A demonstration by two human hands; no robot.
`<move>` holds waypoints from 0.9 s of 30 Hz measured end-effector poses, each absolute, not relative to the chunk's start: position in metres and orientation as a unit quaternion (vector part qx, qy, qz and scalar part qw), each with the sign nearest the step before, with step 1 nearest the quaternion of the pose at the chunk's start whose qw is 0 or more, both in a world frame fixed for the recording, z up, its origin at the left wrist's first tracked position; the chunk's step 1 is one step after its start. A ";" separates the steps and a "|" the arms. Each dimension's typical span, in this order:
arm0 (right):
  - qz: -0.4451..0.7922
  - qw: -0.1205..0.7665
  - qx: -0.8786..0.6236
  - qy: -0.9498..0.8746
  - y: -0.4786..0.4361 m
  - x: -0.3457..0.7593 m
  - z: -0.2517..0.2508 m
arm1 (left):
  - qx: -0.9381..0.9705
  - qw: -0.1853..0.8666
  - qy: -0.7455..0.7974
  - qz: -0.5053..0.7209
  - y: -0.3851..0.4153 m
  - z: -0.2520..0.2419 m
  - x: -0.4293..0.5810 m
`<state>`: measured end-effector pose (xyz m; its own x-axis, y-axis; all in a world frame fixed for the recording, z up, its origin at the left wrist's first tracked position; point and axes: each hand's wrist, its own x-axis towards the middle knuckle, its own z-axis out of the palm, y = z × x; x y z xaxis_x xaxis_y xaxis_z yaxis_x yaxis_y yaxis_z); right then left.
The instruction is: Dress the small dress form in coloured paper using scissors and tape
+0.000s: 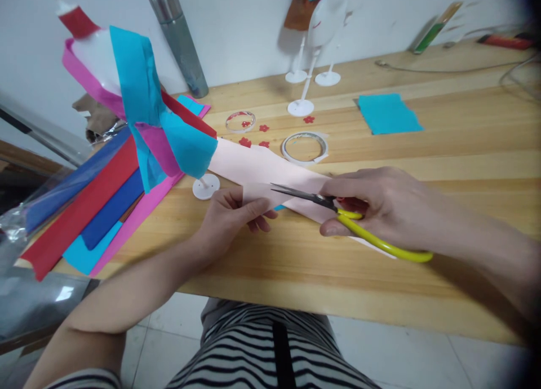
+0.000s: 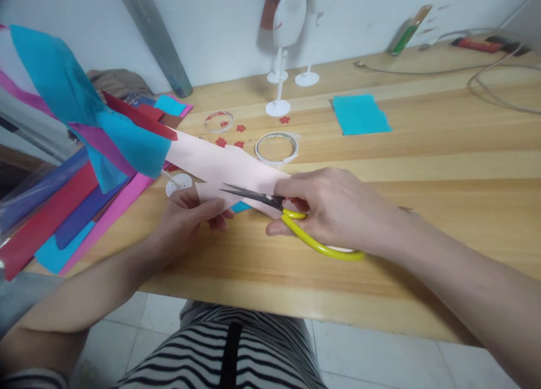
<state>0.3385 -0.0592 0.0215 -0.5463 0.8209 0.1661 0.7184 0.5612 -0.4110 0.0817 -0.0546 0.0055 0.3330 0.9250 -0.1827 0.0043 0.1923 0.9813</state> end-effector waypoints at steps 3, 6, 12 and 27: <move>0.151 0.197 -0.427 -0.869 -0.058 0.339 0.018 | 0.519 0.631 0.447 0.364 -0.054 0.006 0.081; 0.138 0.226 -0.407 -0.874 -0.057 0.343 0.009 | 0.522 0.631 0.451 0.355 -0.054 0.007 0.081; 0.181 0.201 -0.467 -0.842 -0.055 0.344 0.011 | 0.516 0.636 0.457 0.346 -0.054 0.007 0.082; 0.186 0.069 -0.458 -0.866 -0.059 0.328 0.024 | 0.545 0.639 0.452 0.301 -0.056 0.006 0.082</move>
<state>0.3282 -0.0588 0.0237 -0.5702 0.8199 -0.0515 0.7687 0.5104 -0.3855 0.0822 -0.0562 0.0061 0.4095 0.8776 -0.2493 0.1078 0.2248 0.9684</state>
